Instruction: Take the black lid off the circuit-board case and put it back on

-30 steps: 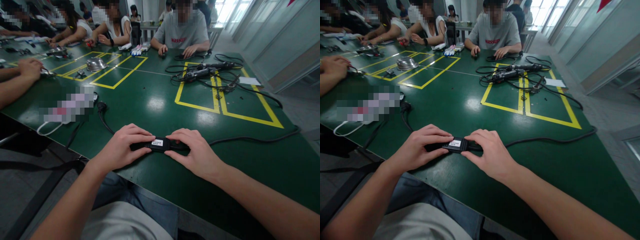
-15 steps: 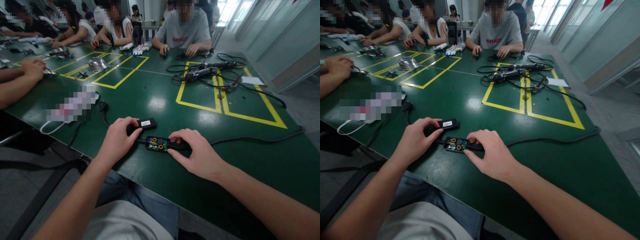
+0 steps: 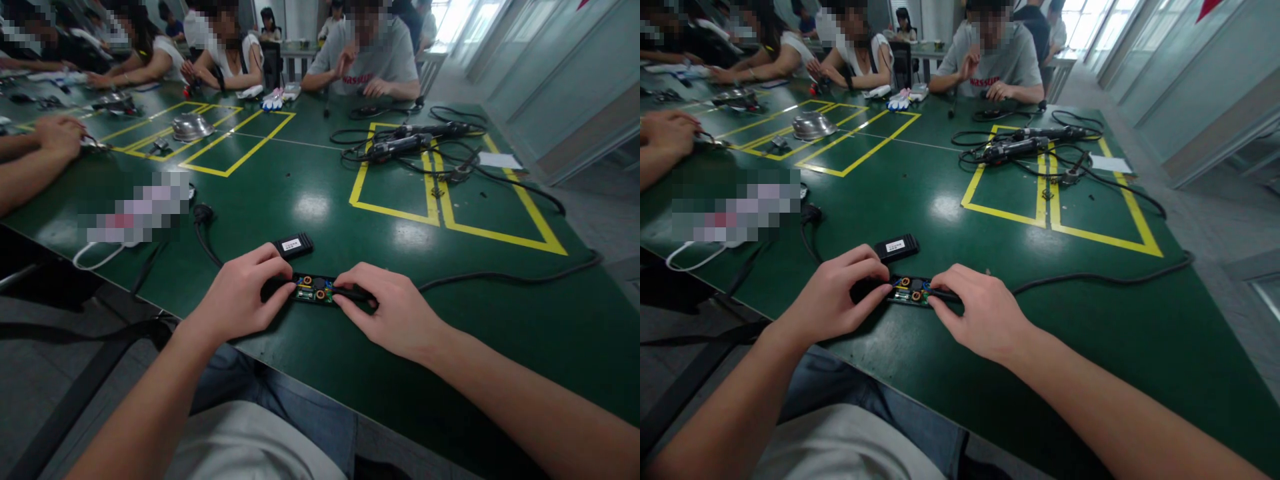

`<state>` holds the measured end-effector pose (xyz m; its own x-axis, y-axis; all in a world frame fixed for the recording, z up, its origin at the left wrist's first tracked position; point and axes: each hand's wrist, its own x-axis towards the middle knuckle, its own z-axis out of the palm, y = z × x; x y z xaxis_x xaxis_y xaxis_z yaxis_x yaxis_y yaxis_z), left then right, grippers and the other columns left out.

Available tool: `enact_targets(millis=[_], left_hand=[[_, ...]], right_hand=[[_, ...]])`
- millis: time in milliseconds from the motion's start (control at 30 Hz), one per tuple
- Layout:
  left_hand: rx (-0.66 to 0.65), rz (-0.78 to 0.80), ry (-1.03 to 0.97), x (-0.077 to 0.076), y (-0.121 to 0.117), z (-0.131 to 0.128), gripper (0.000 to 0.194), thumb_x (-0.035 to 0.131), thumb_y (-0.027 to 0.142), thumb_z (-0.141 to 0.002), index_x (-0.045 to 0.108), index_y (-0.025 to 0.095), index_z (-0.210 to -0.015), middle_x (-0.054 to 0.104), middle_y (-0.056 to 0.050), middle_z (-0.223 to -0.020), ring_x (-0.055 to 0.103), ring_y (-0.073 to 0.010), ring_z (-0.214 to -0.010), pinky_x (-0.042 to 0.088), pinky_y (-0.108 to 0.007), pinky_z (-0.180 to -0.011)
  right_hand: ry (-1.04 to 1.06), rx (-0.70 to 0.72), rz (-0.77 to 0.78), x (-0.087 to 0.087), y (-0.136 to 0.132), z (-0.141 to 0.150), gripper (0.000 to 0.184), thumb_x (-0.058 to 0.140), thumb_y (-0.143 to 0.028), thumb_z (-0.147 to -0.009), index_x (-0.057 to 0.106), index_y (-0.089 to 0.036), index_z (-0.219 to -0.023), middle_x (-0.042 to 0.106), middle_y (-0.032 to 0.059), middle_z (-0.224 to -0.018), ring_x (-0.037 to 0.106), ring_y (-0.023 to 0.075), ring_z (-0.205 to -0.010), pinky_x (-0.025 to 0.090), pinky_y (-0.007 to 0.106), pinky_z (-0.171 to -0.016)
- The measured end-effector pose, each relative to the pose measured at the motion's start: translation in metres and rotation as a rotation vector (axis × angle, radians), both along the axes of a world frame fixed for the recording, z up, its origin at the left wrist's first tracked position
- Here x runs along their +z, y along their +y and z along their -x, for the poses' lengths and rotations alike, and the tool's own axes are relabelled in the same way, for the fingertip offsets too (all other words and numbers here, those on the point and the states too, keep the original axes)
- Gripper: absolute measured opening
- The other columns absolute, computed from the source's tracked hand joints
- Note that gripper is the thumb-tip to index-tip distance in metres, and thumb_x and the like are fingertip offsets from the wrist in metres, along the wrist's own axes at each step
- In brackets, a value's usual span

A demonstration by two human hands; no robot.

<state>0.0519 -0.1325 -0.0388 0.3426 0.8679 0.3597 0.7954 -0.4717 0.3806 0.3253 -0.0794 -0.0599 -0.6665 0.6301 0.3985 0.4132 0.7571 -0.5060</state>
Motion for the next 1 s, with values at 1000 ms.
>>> enact_targets(millis=[1000], left_hand=[[0.125, -0.082, -0.07, -0.003, 0.012, 0.001, 0.026, 0.059, 0.027, -0.106, 0.081, 0.02, -0.117, 0.072, -0.014, -0.141, 0.064, -0.0322, -0.13, 0.054, -0.054, -0.111]], right_hand=[[0.056, 0.013, -0.095, -0.001, 0.005, -0.002, 0.012, 0.07, -0.014, -0.102, 0.075, -0.021, -0.094, 0.079, 0.0061, -0.094, 0.074, 0.023, -0.084, 0.056, 0.038, -0.075]])
